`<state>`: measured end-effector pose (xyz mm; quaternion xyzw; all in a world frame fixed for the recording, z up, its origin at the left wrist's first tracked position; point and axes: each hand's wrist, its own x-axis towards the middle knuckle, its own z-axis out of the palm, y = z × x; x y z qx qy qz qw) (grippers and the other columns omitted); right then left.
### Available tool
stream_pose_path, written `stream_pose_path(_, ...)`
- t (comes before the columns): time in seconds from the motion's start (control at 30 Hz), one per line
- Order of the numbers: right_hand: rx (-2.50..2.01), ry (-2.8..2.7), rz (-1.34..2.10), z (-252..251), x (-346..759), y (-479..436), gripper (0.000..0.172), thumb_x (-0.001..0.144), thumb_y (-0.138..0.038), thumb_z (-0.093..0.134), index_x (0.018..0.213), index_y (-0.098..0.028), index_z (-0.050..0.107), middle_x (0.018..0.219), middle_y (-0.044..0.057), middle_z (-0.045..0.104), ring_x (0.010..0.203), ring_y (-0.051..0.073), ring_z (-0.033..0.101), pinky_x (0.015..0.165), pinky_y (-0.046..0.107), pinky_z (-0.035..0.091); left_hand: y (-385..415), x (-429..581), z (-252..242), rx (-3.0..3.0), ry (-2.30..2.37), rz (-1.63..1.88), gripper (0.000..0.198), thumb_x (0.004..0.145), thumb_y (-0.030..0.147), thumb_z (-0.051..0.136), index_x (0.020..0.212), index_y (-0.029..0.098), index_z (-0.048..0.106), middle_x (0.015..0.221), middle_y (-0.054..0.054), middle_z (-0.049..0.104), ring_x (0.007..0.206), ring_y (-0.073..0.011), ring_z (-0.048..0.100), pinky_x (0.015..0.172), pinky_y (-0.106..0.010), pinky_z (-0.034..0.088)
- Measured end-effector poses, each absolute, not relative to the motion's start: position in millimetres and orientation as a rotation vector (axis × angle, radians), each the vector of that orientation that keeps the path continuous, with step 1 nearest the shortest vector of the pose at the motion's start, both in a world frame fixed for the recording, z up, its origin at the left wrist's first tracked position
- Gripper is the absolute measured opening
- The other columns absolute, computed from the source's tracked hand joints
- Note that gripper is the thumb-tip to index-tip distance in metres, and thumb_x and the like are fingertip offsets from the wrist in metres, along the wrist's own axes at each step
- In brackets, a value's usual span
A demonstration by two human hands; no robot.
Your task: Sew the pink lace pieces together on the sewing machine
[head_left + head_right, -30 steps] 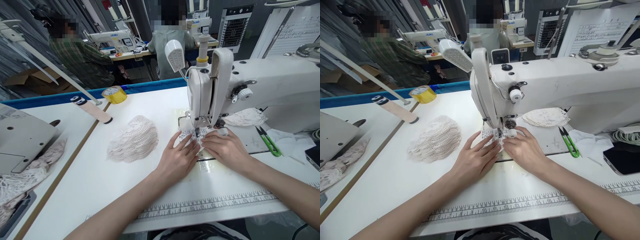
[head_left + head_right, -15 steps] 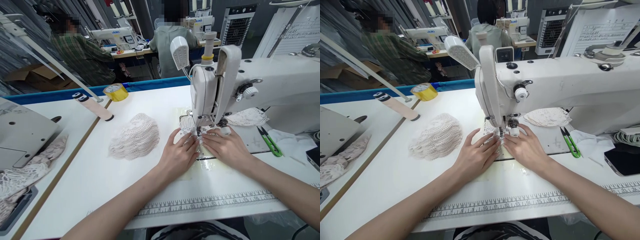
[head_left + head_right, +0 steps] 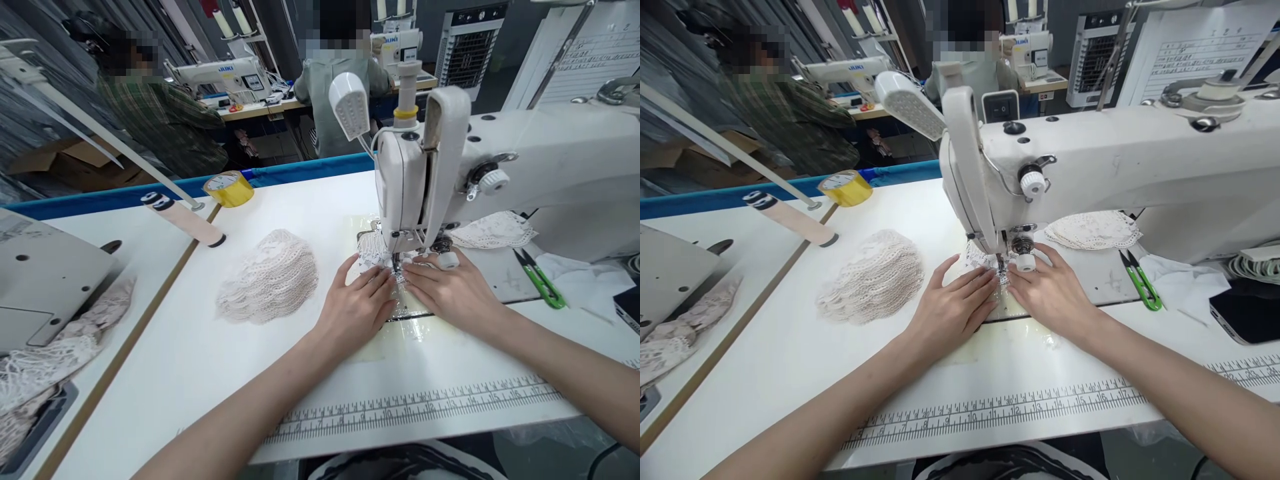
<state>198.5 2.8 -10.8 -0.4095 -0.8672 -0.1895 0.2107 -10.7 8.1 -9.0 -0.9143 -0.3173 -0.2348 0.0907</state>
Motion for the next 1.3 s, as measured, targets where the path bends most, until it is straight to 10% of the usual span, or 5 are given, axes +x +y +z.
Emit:
stream_pose_path(1.1, -1.206, -2.477, -0.565, -10, 198, 6, 0.031, 0.095, -0.027, 0.046, 0.114, -0.01, 0.064, 0.1, 0.008, 0.073, 0.091, 0.021, 0.063, 0.103, 0.044, 0.031, 21, -13, -6, -2.651, -1.09, -0.545, 0.033, 0.097, 0.031, 0.044, 0.122, 0.013, 0.056, 0.128, -0.009, 0.06, 0.121, -0.022, 0.054, 0.106, -0.041, 0.035)
stream_pose_path(1.3, -1.058, -2.378, -0.613, -2, 201, 0, 0.029, 0.082, 0.0, 0.047, 0.095, -0.012, 0.069, 0.096, 0.005, 0.074, 0.072, 0.017, 0.063, 0.089, 0.038, 0.043, 9, -16, 5, -2.482, -1.057, -0.535, 0.028, 0.095, 0.032, 0.047, 0.082, 0.016, 0.066, 0.065, -0.001, 0.066, 0.059, -0.0166, 0.061, 0.072, -0.039, 0.043)
